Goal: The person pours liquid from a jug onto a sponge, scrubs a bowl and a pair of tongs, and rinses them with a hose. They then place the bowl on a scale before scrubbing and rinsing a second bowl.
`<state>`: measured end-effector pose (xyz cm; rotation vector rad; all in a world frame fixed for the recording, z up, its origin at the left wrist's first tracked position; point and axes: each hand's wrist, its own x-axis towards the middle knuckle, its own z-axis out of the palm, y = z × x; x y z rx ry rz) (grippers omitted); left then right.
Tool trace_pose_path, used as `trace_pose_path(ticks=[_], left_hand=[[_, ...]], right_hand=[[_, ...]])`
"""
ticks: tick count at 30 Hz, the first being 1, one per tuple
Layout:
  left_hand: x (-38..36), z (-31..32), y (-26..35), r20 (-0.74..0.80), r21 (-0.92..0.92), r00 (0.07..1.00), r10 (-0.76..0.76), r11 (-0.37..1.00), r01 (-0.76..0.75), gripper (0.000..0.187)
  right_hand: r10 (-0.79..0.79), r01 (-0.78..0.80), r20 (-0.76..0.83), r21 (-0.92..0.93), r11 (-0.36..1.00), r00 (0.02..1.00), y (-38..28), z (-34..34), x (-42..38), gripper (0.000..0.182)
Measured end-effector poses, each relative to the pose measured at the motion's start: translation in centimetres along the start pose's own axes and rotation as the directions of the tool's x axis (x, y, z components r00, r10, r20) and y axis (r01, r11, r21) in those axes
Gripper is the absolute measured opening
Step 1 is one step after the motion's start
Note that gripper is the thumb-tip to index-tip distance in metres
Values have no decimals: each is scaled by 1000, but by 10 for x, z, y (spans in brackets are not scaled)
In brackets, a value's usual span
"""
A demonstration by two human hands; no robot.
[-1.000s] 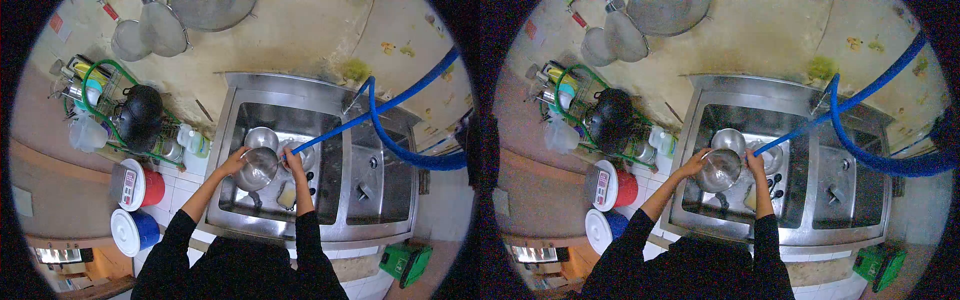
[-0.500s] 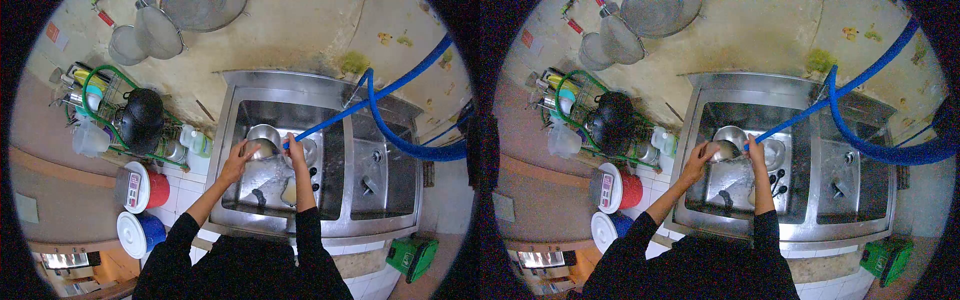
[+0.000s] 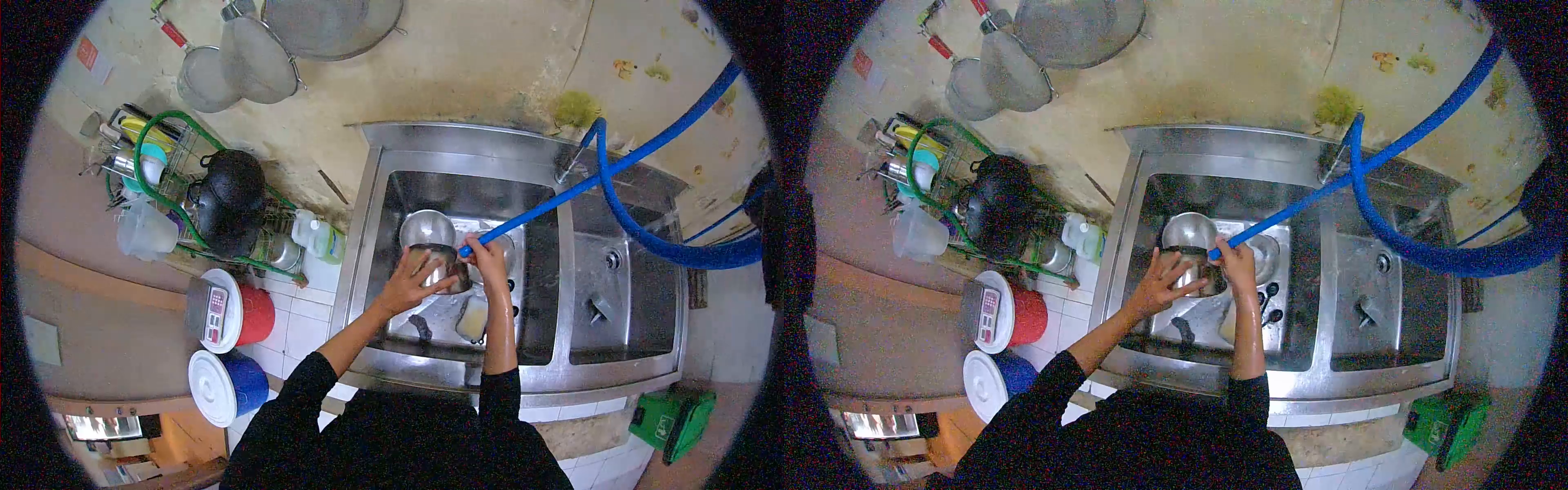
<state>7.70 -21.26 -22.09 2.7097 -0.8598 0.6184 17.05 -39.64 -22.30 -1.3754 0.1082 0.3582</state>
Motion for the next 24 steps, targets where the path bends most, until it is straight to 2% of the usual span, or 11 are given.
trace_pose_path(ticks=[4, 6, 8, 13, 15, 16, 18, 19, 20, 22, 24], left_hand=[[-7, -2, 1, 50, 92, 993, 110, 989, -114, 54], [-12, -6, 2, 6, 115, 987, 162, 980, -161, 54], [-19, -15, 6, 11, 51, 977, 215, 975, -215, 57], [-19, -30, 13, -54, 4, 979, 196, 981, -196, 58], [-11, -35, 14, 135, -18, 990, -46, 999, 49, 56], [-10, -25, 9, 136, -21, 990, -47, 999, 50, 56], [-10, 9, -4, 127, -228, 934, -333, 907, 354, 53], [-3, 15, -6, 55, -239, 908, -415, 878, 415, 48], [2, 17, -11, 56, -242, 910, -410, 879, 411, 48], [12, 14, -22, 163, -461, 840, -518, 713, 529, 43], [22, 13, -33, 201, -354, 803, -561, 722, 594, 41]], right_hand=[[113, -136, 249, 74, 988, 962, -8, 11, -14, 32], [110, -132, 201, 99, 986, 973, -6, 10, -11, 32], [115, -115, 0, 119, 986, 993, -8, 5, -9, 32], [170, -184, 154, 82, 980, 973, -25, -1, -25, 33], [177, -216, 233, 156, 964, 956, -32, 8, -36, 36], [179, -218, 231, 156, 963, 956, -31, 13, -36, 36], [136, -165, 209, 125, 978, 968, -30, 21, -32, 37], [138, -171, 223, 135, 976, 965, -29, 25, -27, 36], [137, -169, 218, 137, 976, 966, -28, 27, -25, 36], [163, -192, 260, 93, 977, 952, -35, 32, -23, 34], [171, -191, 267, 52, 980, 948, -33, 32, -14, 34]])
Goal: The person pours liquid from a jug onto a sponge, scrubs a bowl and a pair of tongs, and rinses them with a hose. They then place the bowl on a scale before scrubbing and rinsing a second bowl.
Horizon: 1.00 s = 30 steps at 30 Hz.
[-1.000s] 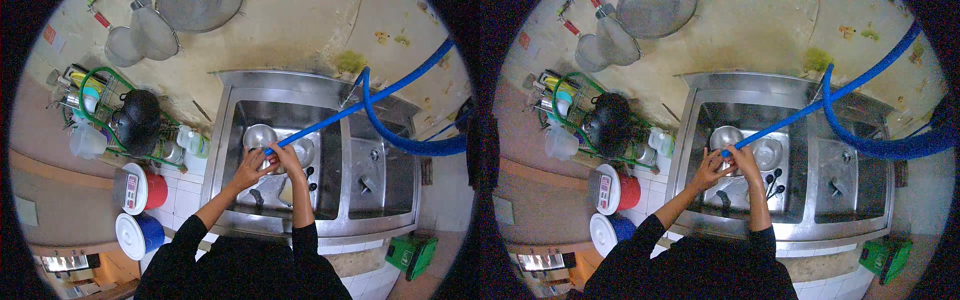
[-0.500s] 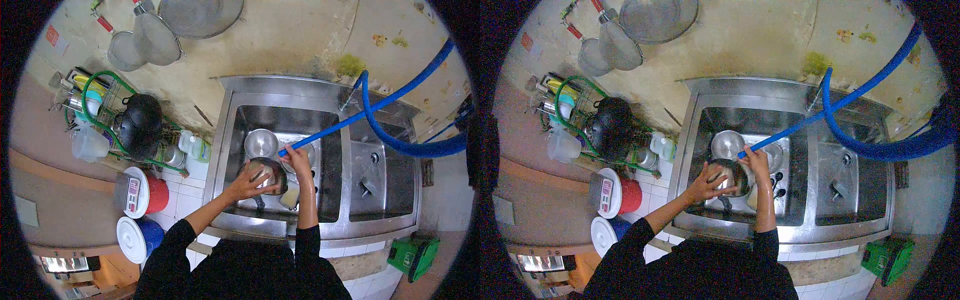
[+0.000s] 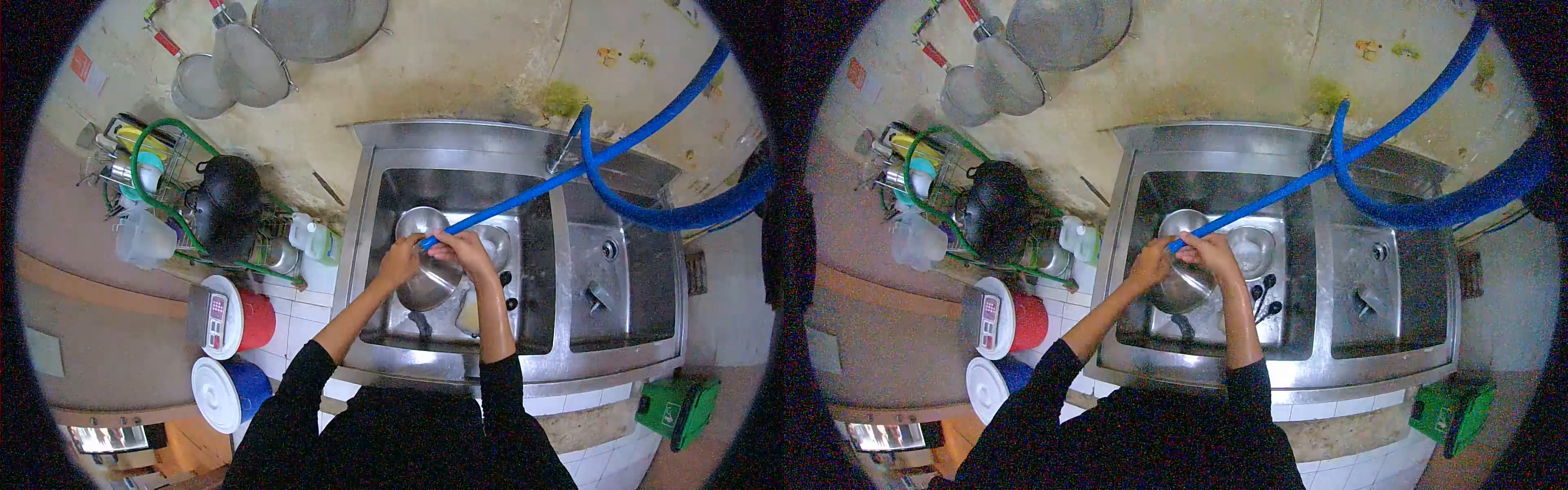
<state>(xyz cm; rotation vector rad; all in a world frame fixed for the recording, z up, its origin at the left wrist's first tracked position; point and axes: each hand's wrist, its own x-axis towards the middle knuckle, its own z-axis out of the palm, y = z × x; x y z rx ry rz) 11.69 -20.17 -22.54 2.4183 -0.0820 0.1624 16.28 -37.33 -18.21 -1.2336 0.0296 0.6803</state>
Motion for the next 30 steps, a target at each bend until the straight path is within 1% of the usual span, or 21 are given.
trace_pose_path(ticks=[2, 3, 4, 5, 6, 8, 9, 10, 12, 14, 16, 18, 20, 21, 23, 24, 25, 27, 28, 29, 30], left_hand=[[9, -6, -4, 190, 151, 959, -212, 971, 185, 42], [12, 2, -21, 192, 154, 958, -211, 971, 183, 42], [15, 15, -52, 199, 105, 970, -142, 987, 123, 44], [17, 20, -69, 201, 56, 977, -71, 997, 61, 46], [16, 15, -66, 203, 58, 977, -70, 997, 59, 46], [13, -1, -53, 288, -121, 942, -174, 969, 216, 51], [11, -7, -49, 319, -174, 925, -206, 947, 271, 53], [9, -12, -49, 337, -241, 927, -165, 937, 254, 57], [7, -18, -48, 352, -308, 927, -127, 920, 242, 61], [2, -21, -47, 274, -143, 962, -7, 989, 48, 62], [-6, -34, -28, 269, -136, 963, -14, 989, 52, 65], [-13, -49, -4, 262, -127, 965, -20, 990, 54, 69], [-19, -58, 11, 130, -174, 985, 116, 980, -92, 75], [-23, -57, 7, 126, -173, 986, 109, 981, -86, 75], [-29, -55, -2, -1, -106, 975, 221, 970, -219, 78], [-31, -58, 1, -10, -105, 977, 214, 971, -213, 78], [-33, -62, 4, -78, -86, 970, 229, 968, -235, 76], [-39, -67, 6, -156, -62, 961, 229, 969, -241, 74], [-40, -68, 6, -190, -38, 942, 278, 956, -290, 66], [-42, -70, 5, -225, -9, 919, 323, 943, -334, 58], [-43, -72, 7, -243, -3, 921, 306, 949, -316, 58]], right_hand=[[-48, 52, -79, 47, 998, 996, 2, -4, 9, 31], [-85, 100, -148, 101, 990, 985, 9, -10, 20, 31], [-85, 101, -150, 104, 989, 985, 19, -18, 32, 31], [-128, 155, -242, 94, 984, 962, 27, -26, 44, 30], [-170, 206, -331, 78, 975, 928, 30, -32, 49, 29], [-146, 198, -351, 116, 973, 925, 36, -45, 55, 28], [-148, 160, -353, 8, 987, 924, 49, -57, 65, 27], [-149, 120, -353, -102, 987, 924, 51, -62, 67, 26], [-103, 85, -360, -66, 994, 927, 57, -67, 63, 25], [-52, 44, -363, -31, 999, 930, 62, -68, 53, 24], [-83, 27, -446, -129, 991, 891, 68, -68, 45, 23], [-54, 4, -423, -119, 993, 905, 72, -68, 39, 24], [-9, -8, -349, -45, 999, 937, 78, -69, 33, 25], [-49, 41, -333, -29, 999, 942, 83, -69, 30, 28], [-40, 35, -333, -21, 999, 942, 87, -72, 28, 29], [-34, 33, -338, -9, 999, 941, 86, -72, 26, 30], [-28, -11, -359, -105, 994, 933, 85, -75, 21, 29], [-27, -1, -398, -70, 998, 917, 89, -83, 20, 31], [-27, 15, -446, -29, 999, 895, 94, -93, 21, 32], [-71, 46, -470, -65, 997, 880, 104, -106, 25, 32], [-117, 76, -490, -103, 992, 864, 113, -120, 28, 32]])
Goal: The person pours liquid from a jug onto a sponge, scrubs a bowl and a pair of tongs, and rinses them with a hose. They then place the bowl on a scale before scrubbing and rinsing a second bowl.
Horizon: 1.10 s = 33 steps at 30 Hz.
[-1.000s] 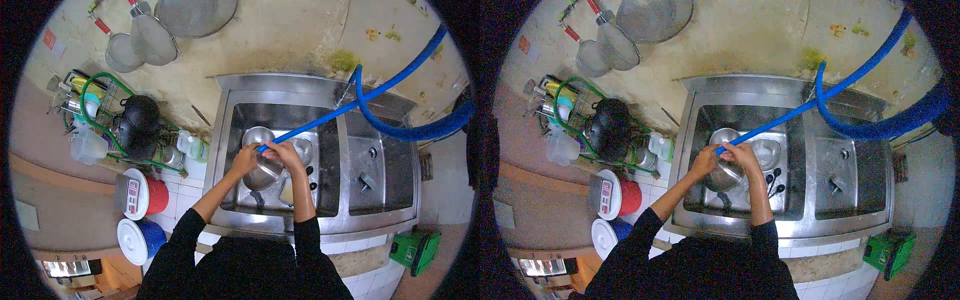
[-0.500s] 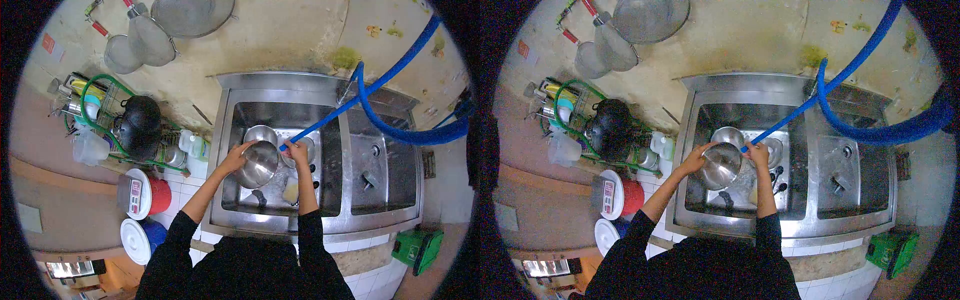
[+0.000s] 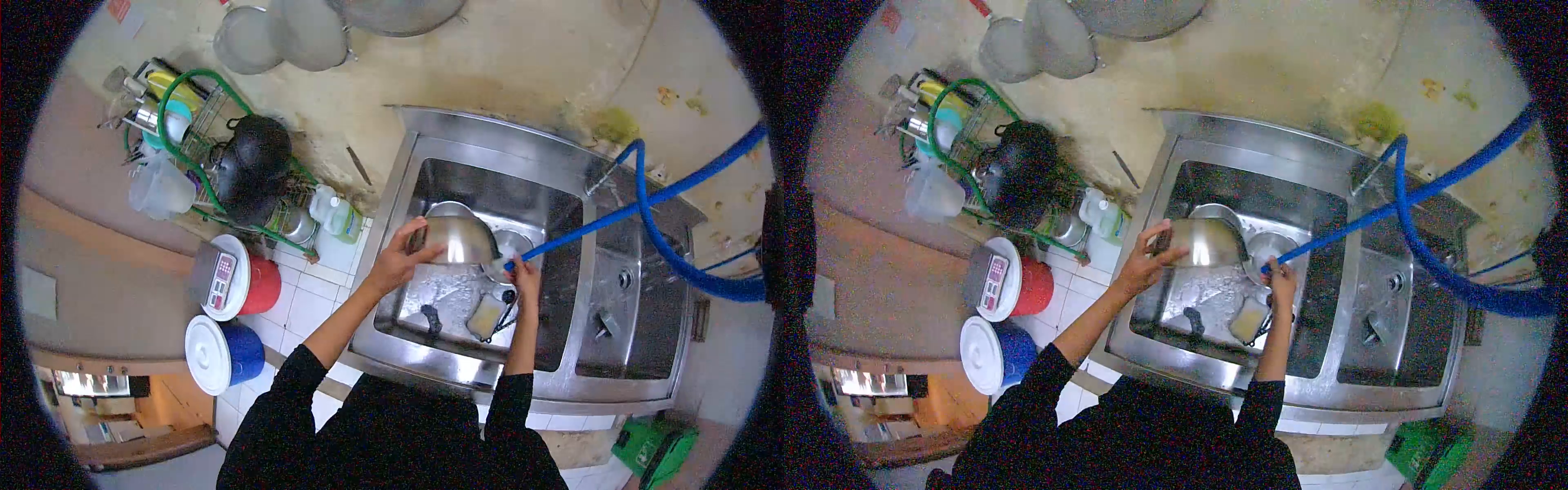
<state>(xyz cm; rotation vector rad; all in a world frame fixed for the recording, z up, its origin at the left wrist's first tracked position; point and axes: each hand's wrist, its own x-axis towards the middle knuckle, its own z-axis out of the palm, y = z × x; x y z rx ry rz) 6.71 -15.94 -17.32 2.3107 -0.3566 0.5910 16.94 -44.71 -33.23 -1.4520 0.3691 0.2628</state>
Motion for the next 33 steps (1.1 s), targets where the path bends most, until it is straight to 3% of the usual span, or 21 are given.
trace_pose_path(ticks=[2, 4, 5, 6, 7, 8, 9, 10, 12, 13, 15, 17, 18, 20, 22, 24, 26, 28, 30, 32, 33], left_hand=[[4, -6, 9, -84, 28, 953, 292, 956, -291, 49], [5, -17, 13, -11, 112, 883, 469, 878, -466, 49], [4, -21, 15, 8, 81, 914, 407, 910, -406, 49], [0, -24, 15, 26, 46, 939, 343, 938, -344, 50], [-6, -25, 10, 11, 41, 977, 215, 976, -215, 53], [-13, -29, 5, -6, 27, 996, 87, 996, -87, 57], [-22, -37, -1, -48, -80, 997, -69, 995, 65, 59], [-32, -43, -13, -78, -66, 993, -91, 994, 86, 59], [-52, -60, -42, -479, -290, 823, -307, 940, 181, 47], [-64, -92, -45, -502, -240, 759, -415, 910, 339, 41], [-118, -113, -90, -557, -432, 537, -634, 773, 465, 45], [-146, -165, -94, -343, -867, 238, -909, 404, 292, 51], [-168, -185, -109, -356, -865, 230, -906, 412, 285, 51], [-226, -220, -158, -292, -931, -13, -956, 281, 232, 58], [-297, -241, -218, -324, -933, -60, -944, 308, 188, 65], [-357, -270, -271, -289, -957, -205, -935, 277, 84, 66], [-411, -298, -311, -258, -959, -294, -920, 282, -41, 65], [-460, -322, -360, -264, -929, -451, -853, 351, -120, 65], [-530, -341, -426, -424, -845, -353, -834, 504, -177, 68], [-532, -387, -449, -444, -818, -485, -754, 562, -125, 69], [-569, -396, -484, -446, -803, -443, -778, 567, -186, 70]], right_hand=[[-44, 37, -63, -108, 993, 997, 12, -22, 10, 31], [-100, 108, -77, 103, 989, 992, 40, -46, 28, 30], [-107, 129, -129, 182, 975, 986, 29, -43, 17, 30], [-14, 17, -80, 32, 999, 997, 18, -54, 16, 31], [-109, 115, -163, 28, 993, 981, 13, -53, 13, 33], [-135, 112, -137, -165, 980, 981, 14, -74, 22, 38], [-298, 227, -155, -360, 905, 942, 15, -95, 27, 42], [-462, 164, -261, -699, 696, 848, 0, -101, 16, 45], [-434, -265, -429, -882, 390, 792, 2, -155, 31, 40], [-492, -356, -456, -889, 288, 742, -7, -161, 20, 39], [-651, -289, -384, -923, 254, 655, -26, -145, -5, 38], [-754, -145, -264, -964, 222, 601, -52, -111, -33, 37], [-795, -62, -191, -980, 190, 575, -63, -86, -50, 36], [-810, 62, -88, -987, 151, 580, -74, -31, -76, 36], [-800, 153, -16, -979, 134, 600, -71, 27, -97, 35], [-766, 217, 49, -969, 120, 641, -63, 75, -113, 34], [-720, 248, 102, -964, 99, 687, -56, 115, -125, 33], [-676, 251, 117, -962, 103, 727, -48, 141, -133, 33], [-636, 243, 127, -965, 97, 761, -43, 156, -137, 32], [-599, 235, 132, -967, 95, 790, -39, 165, -140, 32], [-583, 232, 134, -968, 96, 801, -36, 170, -142, 32]])
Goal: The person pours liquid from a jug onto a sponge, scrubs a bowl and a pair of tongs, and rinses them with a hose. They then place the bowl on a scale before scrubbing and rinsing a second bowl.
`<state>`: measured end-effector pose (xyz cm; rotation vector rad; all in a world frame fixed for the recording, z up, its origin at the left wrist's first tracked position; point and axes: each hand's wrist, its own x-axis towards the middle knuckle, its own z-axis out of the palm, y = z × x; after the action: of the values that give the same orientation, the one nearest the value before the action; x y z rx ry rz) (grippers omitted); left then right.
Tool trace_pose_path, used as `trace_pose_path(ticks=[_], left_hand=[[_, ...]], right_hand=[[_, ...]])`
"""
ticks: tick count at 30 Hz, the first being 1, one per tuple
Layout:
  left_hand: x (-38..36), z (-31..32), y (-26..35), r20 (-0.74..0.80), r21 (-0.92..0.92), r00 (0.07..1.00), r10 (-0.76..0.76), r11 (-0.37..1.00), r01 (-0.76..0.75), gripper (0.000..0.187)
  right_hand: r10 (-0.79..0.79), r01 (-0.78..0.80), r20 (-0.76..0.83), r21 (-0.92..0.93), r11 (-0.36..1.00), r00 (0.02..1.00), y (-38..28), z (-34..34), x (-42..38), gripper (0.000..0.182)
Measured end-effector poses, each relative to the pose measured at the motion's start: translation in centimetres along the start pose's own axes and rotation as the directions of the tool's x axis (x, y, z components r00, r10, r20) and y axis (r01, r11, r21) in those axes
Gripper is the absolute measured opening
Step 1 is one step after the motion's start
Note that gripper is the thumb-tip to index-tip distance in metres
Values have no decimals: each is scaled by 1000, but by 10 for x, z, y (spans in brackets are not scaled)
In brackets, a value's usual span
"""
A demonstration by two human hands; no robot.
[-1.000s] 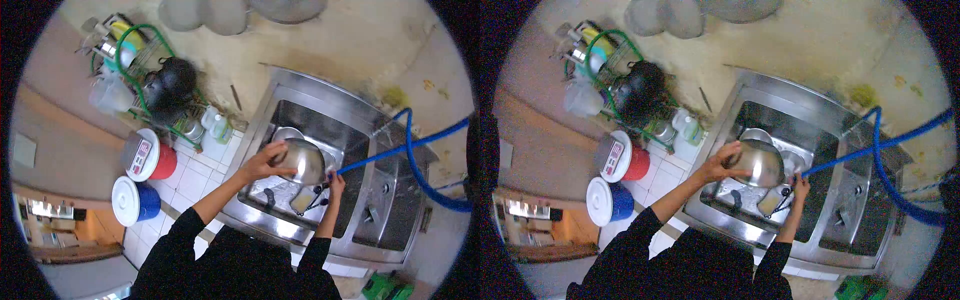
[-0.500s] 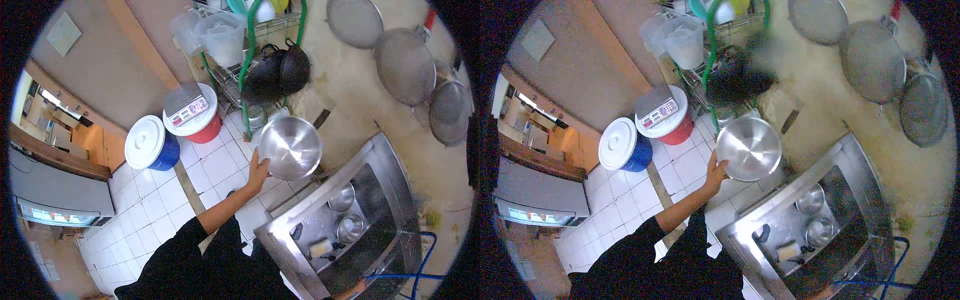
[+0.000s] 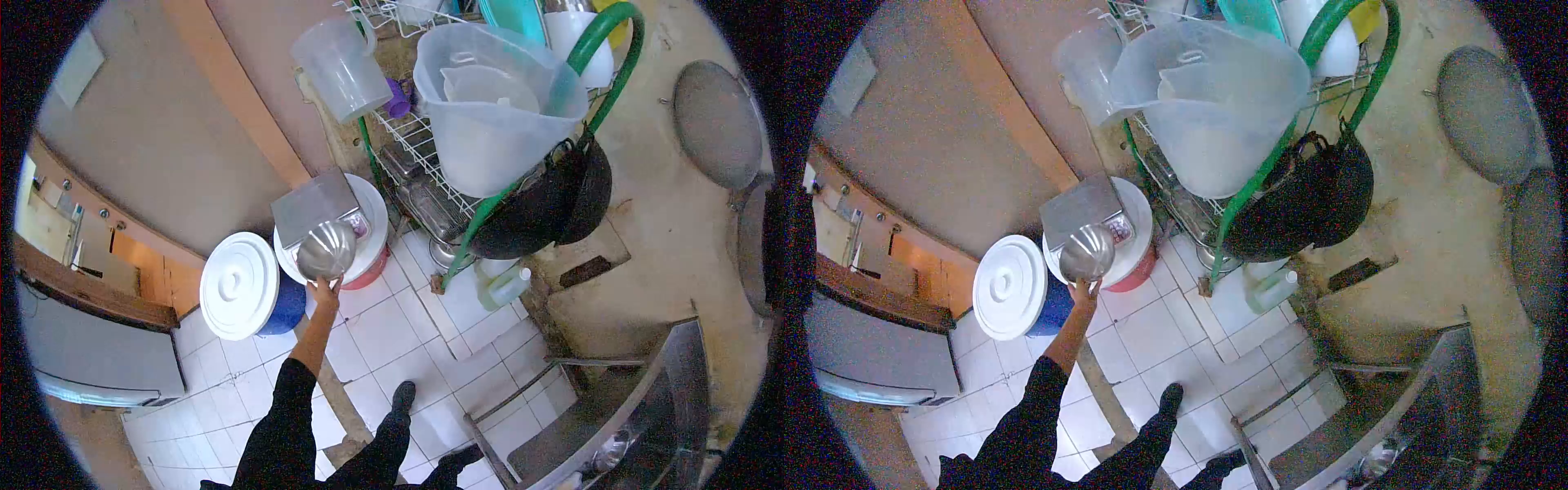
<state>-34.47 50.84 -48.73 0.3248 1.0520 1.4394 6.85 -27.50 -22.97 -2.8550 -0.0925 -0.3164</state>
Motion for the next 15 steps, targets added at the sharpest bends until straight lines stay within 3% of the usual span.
trace_pose_path(ticks=[3, 5, 6, 7, 8, 9, 11, 12, 14, 15], left_hand=[[80, 16, 0, -112, -11, 989, 101, 995, -103, 73], [155, -4, -17, -84, 24, 975, 204, 979, -203, 73], [178, -6, -15, -95, 16, 980, 176, 984, -175, 73], [182, 6, -10, -106, 5, 983, 148, 989, -149, 72], [182, 18, -7, -226, 44, 958, 175, 985, -170, 72], [191, 26, -9, -219, 40, 953, 210, 978, -207, 70], [200, 35, -9, -244, -89, 958, 153, 980, -179, 64], [218, 29, -10, -238, -84, 959, 151, 981, -175, 64], [256, 9, -14, 29, -41, 996, 90, 995, -88, 55], [251, 9, -13, 29, -34, 996, 90, 995, -89, 55]], right_hand=[[-3, 3, 46, -10, 1000, 999, -6, 4, -4, 31], [-6, 8, 77, -19, 1000, 997, -10, 7, -7, 31], [-5, 7, 82, -18, 1000, 997, -13, 9, -8, 31], [-12, 14, 86, -20, 1000, 996, -14, 10, -9, 31], [-13, 15, 96, -23, 1000, 995, -14, 9, -11, 31], [-10, 13, 103, -26, 1000, 995, -15, 10, -13, 31], [-16, 19, 119, -26, 999, 993, -15, 9, -15, 32], [-17, 20, 123, -27, 999, 992, -16, 8, -17, 32], [-24, 28, 139, -26, 999, 990, -18, 7, -19, 32], [-27, 31, 143, -23, 999, 989, -19, 5, -19, 33]])
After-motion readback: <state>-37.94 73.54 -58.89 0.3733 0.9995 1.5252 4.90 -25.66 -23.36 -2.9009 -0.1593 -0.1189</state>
